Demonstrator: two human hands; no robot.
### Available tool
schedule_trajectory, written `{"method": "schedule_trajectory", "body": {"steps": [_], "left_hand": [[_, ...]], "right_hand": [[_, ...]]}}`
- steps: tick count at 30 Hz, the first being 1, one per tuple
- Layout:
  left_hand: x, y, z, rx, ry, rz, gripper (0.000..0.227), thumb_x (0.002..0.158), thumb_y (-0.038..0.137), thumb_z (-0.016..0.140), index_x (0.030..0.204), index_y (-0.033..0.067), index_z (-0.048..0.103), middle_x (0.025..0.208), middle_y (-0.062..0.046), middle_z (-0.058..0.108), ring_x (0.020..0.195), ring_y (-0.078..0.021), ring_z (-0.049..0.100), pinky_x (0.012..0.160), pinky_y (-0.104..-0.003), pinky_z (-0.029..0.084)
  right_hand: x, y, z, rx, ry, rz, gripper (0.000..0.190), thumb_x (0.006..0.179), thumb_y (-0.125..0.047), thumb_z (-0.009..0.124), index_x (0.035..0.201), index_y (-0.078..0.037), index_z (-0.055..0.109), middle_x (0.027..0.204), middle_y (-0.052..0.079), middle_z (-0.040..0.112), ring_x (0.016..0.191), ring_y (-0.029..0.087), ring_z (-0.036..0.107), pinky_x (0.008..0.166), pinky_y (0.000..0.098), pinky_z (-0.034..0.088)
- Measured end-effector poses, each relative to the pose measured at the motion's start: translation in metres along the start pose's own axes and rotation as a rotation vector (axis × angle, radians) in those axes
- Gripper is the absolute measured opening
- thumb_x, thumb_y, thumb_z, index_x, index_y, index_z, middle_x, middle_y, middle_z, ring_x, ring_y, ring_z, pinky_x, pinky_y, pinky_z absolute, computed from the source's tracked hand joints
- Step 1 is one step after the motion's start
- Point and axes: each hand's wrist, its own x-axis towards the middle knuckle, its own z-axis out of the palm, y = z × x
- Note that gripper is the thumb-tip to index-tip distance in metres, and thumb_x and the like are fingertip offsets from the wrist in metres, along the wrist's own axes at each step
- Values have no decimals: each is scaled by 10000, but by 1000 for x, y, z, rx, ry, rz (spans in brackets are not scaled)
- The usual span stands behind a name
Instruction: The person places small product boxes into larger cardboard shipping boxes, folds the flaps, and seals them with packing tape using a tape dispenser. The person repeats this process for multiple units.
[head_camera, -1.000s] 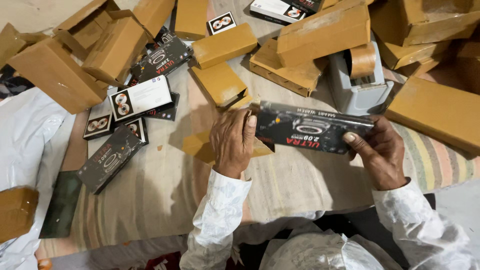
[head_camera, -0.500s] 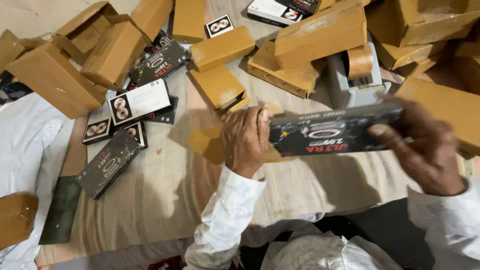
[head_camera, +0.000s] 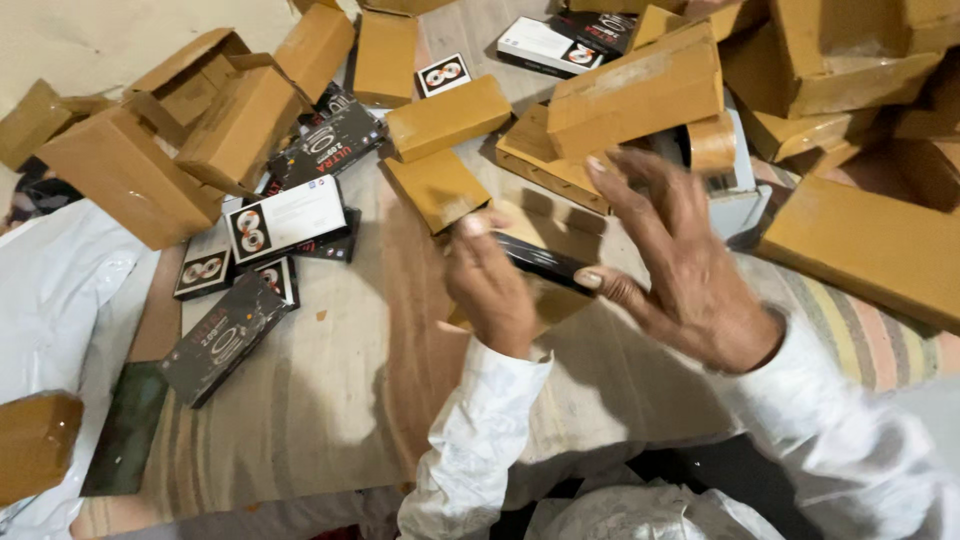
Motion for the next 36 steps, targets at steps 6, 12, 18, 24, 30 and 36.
{"method": "schedule_trajectory", "body": {"steps": [6, 12, 18, 24, 30, 36], "left_hand": [[7, 4, -12, -198, 143, -126, 505, 1154, 364, 322, 990, -19, 607, 924, -130, 645, 867, -225, 598, 826, -353, 514], [-15, 2, -6, -251, -82, 210, 515, 1186, 384, 287, 1242, -23, 599, 1230, -152, 613, 1206, -235, 575, 1107, -347, 450], [-13, -18, -11, -249, -216, 78, 375, 1185, 286, 403, 1299, 16, 637, 1232, -97, 665, 1186, -197, 616, 1098, -350, 477], [-13, -14, -5, -529, -197, -109, 609, 1100, 272, 524, 1598, 66, 239, 1210, -93, 538, 1080, -175, 497, 1001, -332, 427], [-3, -18, -6, -478, -285, -176, 468, 1145, 251, 482, 1558, 32, 495, 992, -109, 429, 898, -182, 406, 846, -322, 341], [6, -17, -12, -470, -340, 98, 234, 1194, 232, 480, 1240, 29, 588, 1091, -73, 642, 1023, -157, 609, 977, -283, 498]], "right_hand": [[-26, -31, 35, 665, 0, 246, 818, 892, -93, 757, 1569, -54, 299, 1491, 218, 482, 1280, 343, 597, 954, 380, 590], [-28, -14, 37, 571, 24, 295, 527, 913, 18, 727, 1395, -51, 526, 1304, 148, 640, 1090, 252, 701, 795, 323, 602], [-22, -3, 40, 528, 15, 260, 390, 953, -88, 712, 1320, -11, 604, 1169, 133, 659, 1036, 235, 664, 835, 363, 528], [-7, -14, 54, 1082, 335, 495, 377, 1068, -222, 567, 1372, -28, 461, 1228, 88, 570, 1144, 142, 561, 1021, 313, 475], [0, -12, 63, 1108, 300, 566, 281, 1127, -185, 525, 1305, 9, 624, 1238, 113, 706, 1188, 185, 671, 1079, 328, 541], [-10, -18, 66, 1038, 283, 480, 198, 1102, -86, 566, 1239, 29, 651, 1243, 135, 696, 1178, 201, 674, 1054, 329, 549]]}}
